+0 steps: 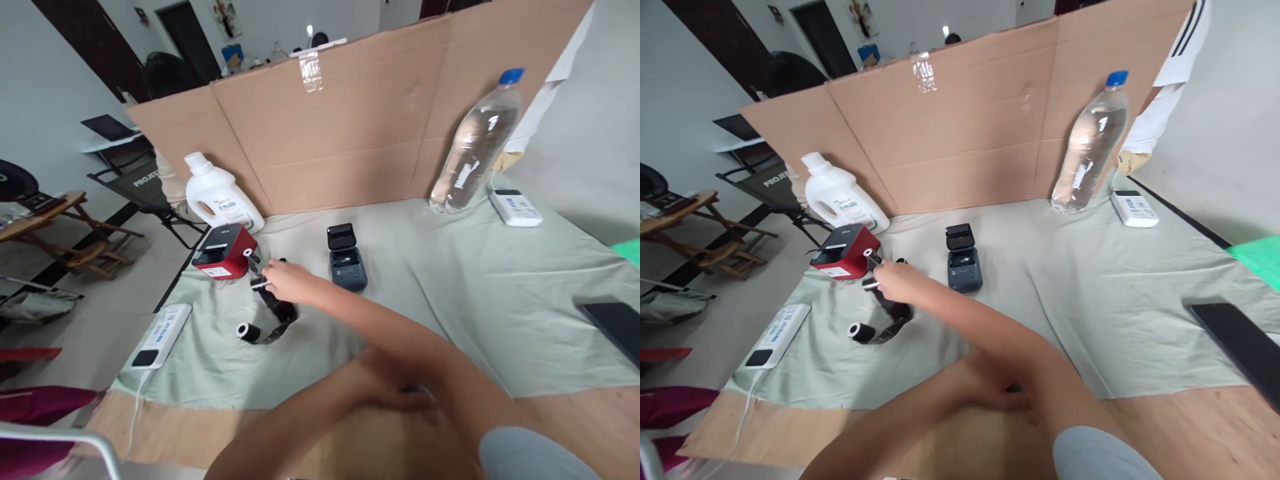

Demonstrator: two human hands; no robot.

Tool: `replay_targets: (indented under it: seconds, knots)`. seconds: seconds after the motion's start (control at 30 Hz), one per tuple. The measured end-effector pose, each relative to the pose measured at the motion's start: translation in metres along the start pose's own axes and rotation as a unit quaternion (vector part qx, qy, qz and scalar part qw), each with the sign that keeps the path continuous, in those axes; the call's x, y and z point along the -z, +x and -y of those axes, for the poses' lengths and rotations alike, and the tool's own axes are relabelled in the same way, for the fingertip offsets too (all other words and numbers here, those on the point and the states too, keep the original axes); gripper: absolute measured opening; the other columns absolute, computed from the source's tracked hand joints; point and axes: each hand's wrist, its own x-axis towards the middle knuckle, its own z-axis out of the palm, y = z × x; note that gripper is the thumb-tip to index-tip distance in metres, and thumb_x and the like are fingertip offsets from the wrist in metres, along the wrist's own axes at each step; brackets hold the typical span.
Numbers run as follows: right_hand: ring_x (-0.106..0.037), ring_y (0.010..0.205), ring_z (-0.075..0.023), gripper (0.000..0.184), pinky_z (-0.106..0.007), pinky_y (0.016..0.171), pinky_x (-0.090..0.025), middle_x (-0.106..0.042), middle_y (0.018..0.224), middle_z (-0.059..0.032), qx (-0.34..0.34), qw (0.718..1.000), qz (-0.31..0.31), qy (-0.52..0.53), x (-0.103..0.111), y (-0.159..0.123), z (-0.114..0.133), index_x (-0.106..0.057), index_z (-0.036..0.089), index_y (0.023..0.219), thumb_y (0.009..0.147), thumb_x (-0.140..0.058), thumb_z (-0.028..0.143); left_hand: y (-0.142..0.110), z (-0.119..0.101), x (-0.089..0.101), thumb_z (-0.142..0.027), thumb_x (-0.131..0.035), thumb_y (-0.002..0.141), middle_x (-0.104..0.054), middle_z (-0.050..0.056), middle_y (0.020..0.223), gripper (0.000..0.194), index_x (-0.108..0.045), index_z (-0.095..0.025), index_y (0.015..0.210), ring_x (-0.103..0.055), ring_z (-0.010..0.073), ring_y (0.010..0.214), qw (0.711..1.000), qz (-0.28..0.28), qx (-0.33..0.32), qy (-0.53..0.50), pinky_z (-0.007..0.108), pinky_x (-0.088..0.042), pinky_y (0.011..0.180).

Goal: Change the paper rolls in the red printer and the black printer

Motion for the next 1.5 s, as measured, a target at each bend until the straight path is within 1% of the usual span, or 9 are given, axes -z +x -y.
replay_targets:
  seconds: [0.1,0.2,0.37,0.67,0.93,1.13,1.33,1.43,1.5]
  knots:
    - [-0.060,0.072,-0.0141,0.029,-0.025,0.065,-0.047,-0.065,0.091,-0.0041,-0.027,0.960,-0.106,0.258,0.048,-0.050,-0.038,-0.066,0.018,0.111,0.104,-0.040,0.029,0.009,-0.002,0.006,-0.059,-0.055,0.096,-0.058,0.002,0.150,0.062,-0.051,-0.027,0.149,-0.045,0.0263,0.147,0.969,0.193,-0.146,0.049,0.043,-0.029,0.129]
    - [-0.053,0.062,-0.0116,0.031,-0.023,0.058,-0.041,-0.061,0.082,-0.0004,-0.075,0.917,-0.137,0.367,0.079,-0.098,-0.084,-0.065,0.020,0.117,0.103,-0.040,0.033,0.017,-0.003,0.009,-0.056,-0.041,0.103,-0.035,0.006,0.166,0.070,-0.028,-0.018,0.161,-0.021,0.0259,0.158,0.947,0.258,-0.159,0.108,0.051,-0.006,0.132]
    - [-0.063,0.089,-0.0183,0.022,-0.030,0.081,-0.046,-0.070,0.103,-0.0071,-0.128,0.959,-0.113,0.228,0.067,-0.123,-0.133,-0.068,0.017,0.107,0.099,-0.048,0.023,0.018,-0.006,0.011,-0.058,-0.034,0.104,-0.026,0.004,0.169,0.072,-0.021,-0.018,0.163,-0.013,0.0238,0.160,0.939,0.276,-0.158,0.129,0.050,-0.003,0.132]
    - [-0.062,0.103,-0.0236,0.023,-0.032,0.084,-0.044,-0.066,0.116,-0.0129,-0.179,0.978,-0.081,-0.071,0.036,-0.106,-0.124,-0.065,0.017,0.114,0.102,-0.045,0.015,0.019,-0.006,0.011,-0.060,-0.031,0.104,-0.029,0.004,0.168,0.071,-0.026,-0.017,0.161,-0.010,0.0233,0.161,0.935,0.278,-0.160,0.150,0.050,-0.003,0.132]
    - [-0.053,0.113,-0.0225,0.029,-0.035,0.098,-0.043,-0.066,0.118,-0.0090,-0.127,0.976,-0.179,0.000,0.024,-0.101,-0.139,-0.063,0.017,0.123,0.103,-0.043,0.012,0.018,-0.005,0.011,-0.058,-0.033,0.104,-0.033,0.005,0.167,0.070,-0.026,-0.017,0.161,-0.014,0.0243,0.160,0.936,0.265,-0.169,0.160,0.050,-0.007,0.132]
    - [-0.051,0.109,-0.0297,0.014,-0.042,0.094,-0.046,-0.058,0.115,-0.0148,-0.231,0.954,-0.169,-0.090,0.020,-0.097,-0.135,-0.070,0.018,0.095,0.090,-0.059,0.010,0.019,-0.004,0.012,-0.058,-0.036,0.104,-0.036,0.005,0.166,0.069,-0.030,-0.018,0.160,-0.019,0.0247,0.159,0.936,0.255,-0.180,0.165,0.050,-0.009,0.132]
    - [-0.053,0.110,-0.0303,0.032,-0.046,0.094,-0.049,-0.055,0.120,-0.0155,-0.237,0.920,-0.310,-0.042,0.017,-0.090,-0.142,-0.057,0.017,0.119,0.088,-0.062,0.016,0.016,0.003,0.005,-0.054,-0.041,0.103,-0.055,0.007,0.152,0.056,-0.052,-0.020,0.146,-0.041,0.0240,0.147,0.935,0.180,-0.239,0.189,0.045,-0.028,0.124]
    - [-0.057,0.108,-0.0252,0.044,-0.042,0.098,-0.049,-0.054,0.131,-0.0145,-0.169,0.922,-0.343,0.054,0.020,-0.089,-0.155,-0.049,0.017,0.135,0.092,-0.057,0.019,0.016,0.014,0.009,-0.036,-0.050,0.101,-0.075,0.003,0.117,0.027,-0.072,-0.025,0.112,-0.066,0.0177,0.110,0.943,0.030,-0.252,0.216,0.035,-0.047,0.098]
    - [-0.059,0.103,-0.0231,0.042,-0.041,0.097,-0.049,-0.056,0.128,-0.0136,-0.142,0.927,-0.339,0.079,0.025,-0.089,-0.161,-0.052,0.017,0.134,0.093,-0.054,0.019,0.018,0.023,0.020,-0.030,-0.056,0.098,-0.075,0.005,0.109,0.020,-0.072,-0.026,0.110,-0.067,0.0188,0.098,0.940,-0.102,-0.166,0.281,0.036,-0.047,0.086]
